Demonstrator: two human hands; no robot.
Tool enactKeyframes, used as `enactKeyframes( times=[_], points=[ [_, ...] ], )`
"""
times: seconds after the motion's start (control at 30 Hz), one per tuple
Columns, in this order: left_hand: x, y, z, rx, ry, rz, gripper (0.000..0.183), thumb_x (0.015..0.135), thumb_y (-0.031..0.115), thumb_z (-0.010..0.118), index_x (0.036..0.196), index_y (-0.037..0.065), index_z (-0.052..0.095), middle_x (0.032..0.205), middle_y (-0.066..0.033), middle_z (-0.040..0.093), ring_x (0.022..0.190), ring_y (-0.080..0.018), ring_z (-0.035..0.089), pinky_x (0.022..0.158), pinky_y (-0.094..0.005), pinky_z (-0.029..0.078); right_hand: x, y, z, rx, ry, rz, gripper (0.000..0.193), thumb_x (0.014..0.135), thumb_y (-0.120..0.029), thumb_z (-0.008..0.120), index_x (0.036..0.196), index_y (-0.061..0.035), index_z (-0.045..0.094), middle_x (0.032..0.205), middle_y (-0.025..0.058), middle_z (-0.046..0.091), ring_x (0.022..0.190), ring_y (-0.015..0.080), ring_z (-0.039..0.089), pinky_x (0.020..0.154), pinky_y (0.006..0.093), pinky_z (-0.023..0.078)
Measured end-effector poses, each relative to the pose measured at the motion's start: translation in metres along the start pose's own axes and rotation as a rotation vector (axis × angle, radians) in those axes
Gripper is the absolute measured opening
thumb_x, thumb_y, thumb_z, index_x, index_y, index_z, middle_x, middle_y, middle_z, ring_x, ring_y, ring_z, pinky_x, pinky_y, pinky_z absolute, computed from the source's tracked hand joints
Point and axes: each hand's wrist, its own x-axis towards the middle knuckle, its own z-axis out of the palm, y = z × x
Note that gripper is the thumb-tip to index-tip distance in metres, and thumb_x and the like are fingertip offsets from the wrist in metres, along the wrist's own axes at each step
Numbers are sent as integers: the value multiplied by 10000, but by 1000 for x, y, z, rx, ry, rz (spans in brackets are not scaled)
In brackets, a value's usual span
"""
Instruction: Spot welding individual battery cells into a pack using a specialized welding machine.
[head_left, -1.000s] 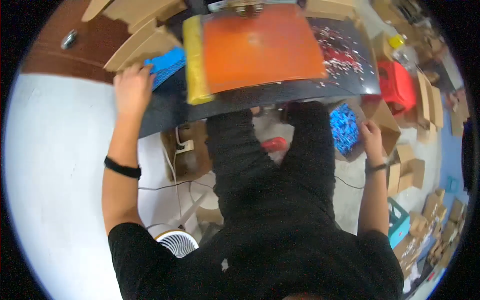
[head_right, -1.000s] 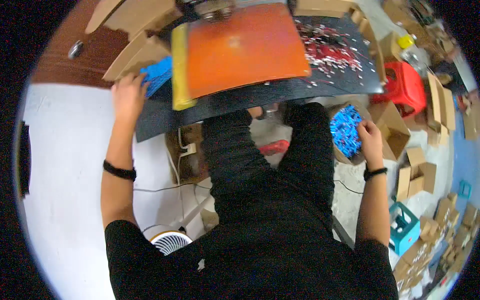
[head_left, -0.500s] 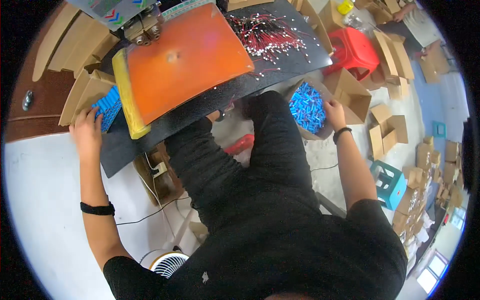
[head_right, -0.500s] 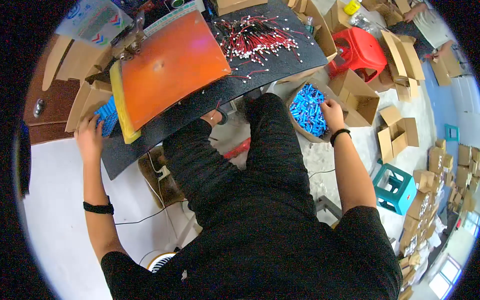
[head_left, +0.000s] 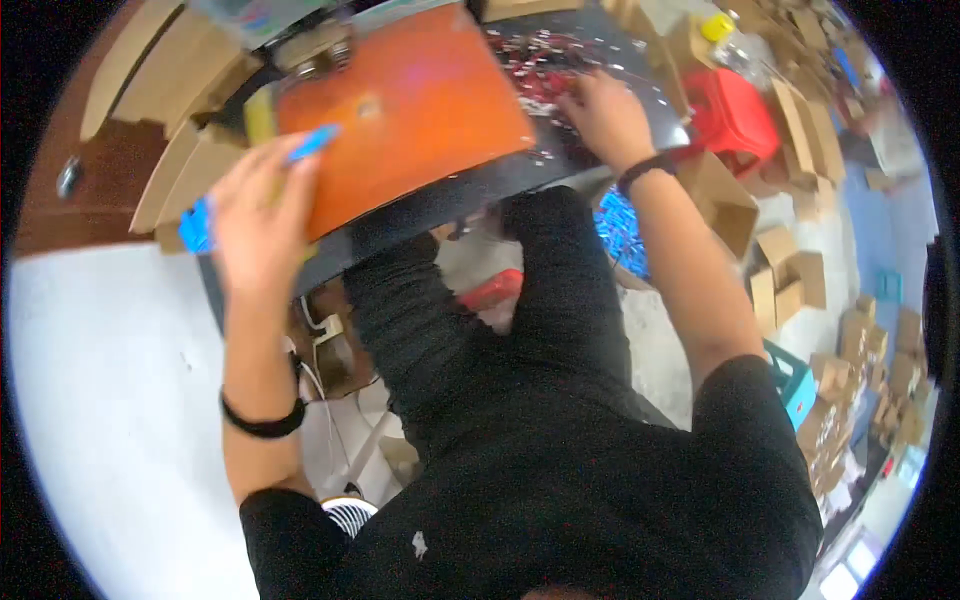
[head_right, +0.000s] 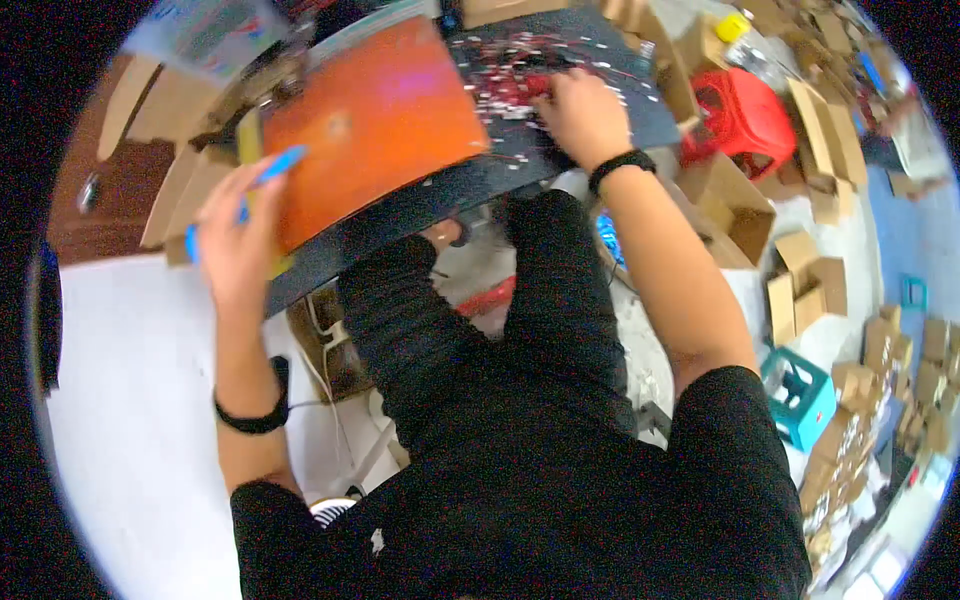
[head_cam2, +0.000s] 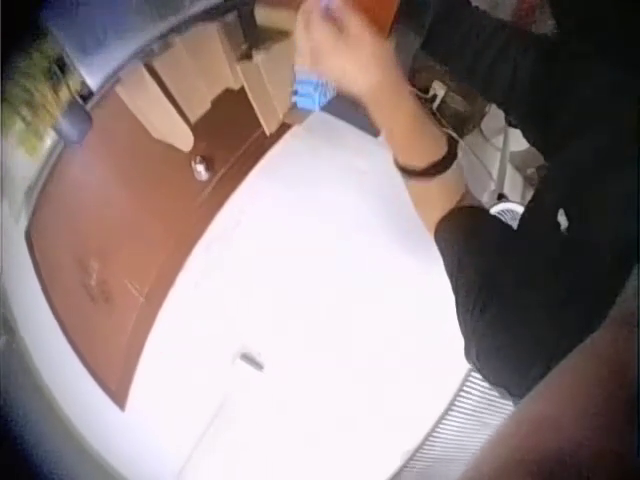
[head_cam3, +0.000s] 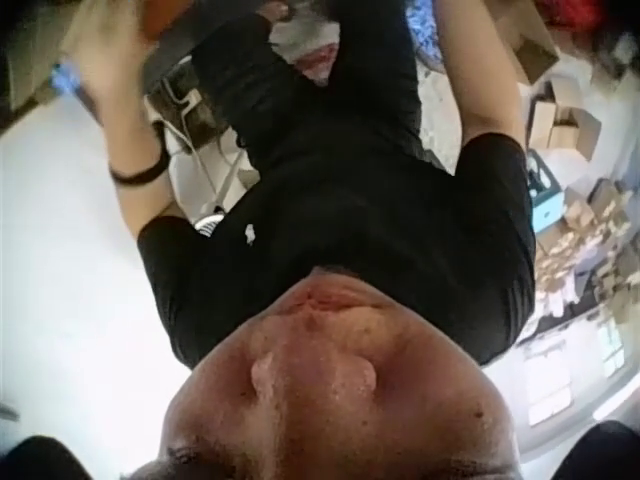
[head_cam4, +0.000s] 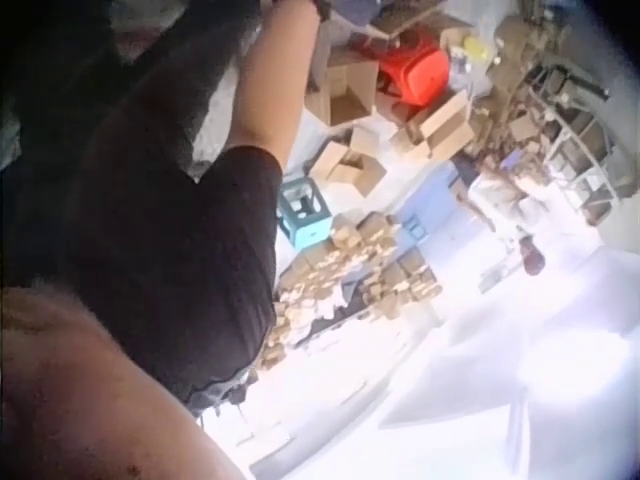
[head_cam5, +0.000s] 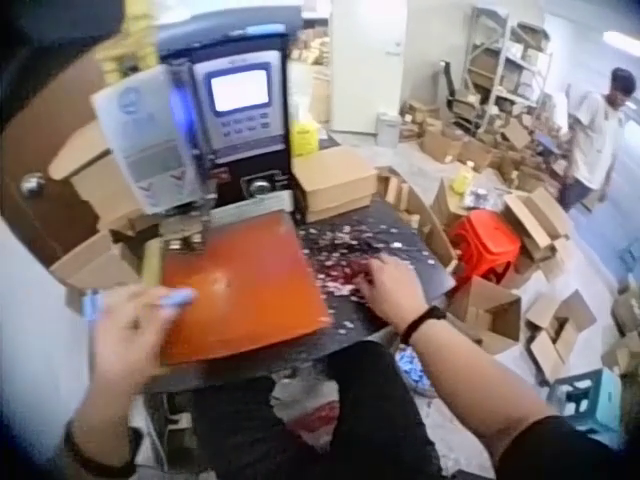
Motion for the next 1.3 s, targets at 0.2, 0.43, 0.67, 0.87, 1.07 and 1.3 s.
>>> enactKeyframes(
  times=[0.2,0.43,0.67,0.87,1.07,1.3],
  points=[
    [3,11,20,187,-142,171,250,858,165,613,1093,111,678,1000,-77,659,997,-252,609,892,-416,367,14,7,-24,22,72,-44,195,864,-245,588,932,-80,666,952,156,655,876,359,633,767,458,510],
    [13,5,25,26,-154,71,289,833,131,620,1117,93,657,967,-112,638,909,-291,624,794,-408,434,24,14,-89,91,104,111,235,880,-263,593,978,-75,697,940,168,680,879,341,651,791,395,512],
    [23,8,46,-287,19,29,288,824,114,679,1091,9,654,945,-146,660,868,-257,656,792,-335,516,-2,-5,-109,875,450,169,111,895,-105,633,959,-21,666,928,1,656,830,92,592,758,238,475],
    [24,10,50,-379,56,-136,255,797,132,712,1001,-20,685,896,-165,705,804,-255,693,767,-322,526,-24,-98,-70,1330,283,58,104,867,-2,636,970,7,641,923,19,638,856,86,567,799,224,445],
    [30,-9,66,-355,105,-117,290,773,193,736,1003,19,700,884,-155,714,827,-260,704,770,-331,530,-13,-112,-52,1398,192,122,91,882,-10,625,971,7,630,911,3,631,830,65,567,757,204,442],
    [30,-6,62,-381,68,-178,311,785,203,734,1033,23,681,848,-132,716,767,-237,694,744,-329,524,-15,-118,-38,1255,287,85,95,868,17,637,963,15,625,911,17,642,826,76,583,762,209,461]
  ],
)
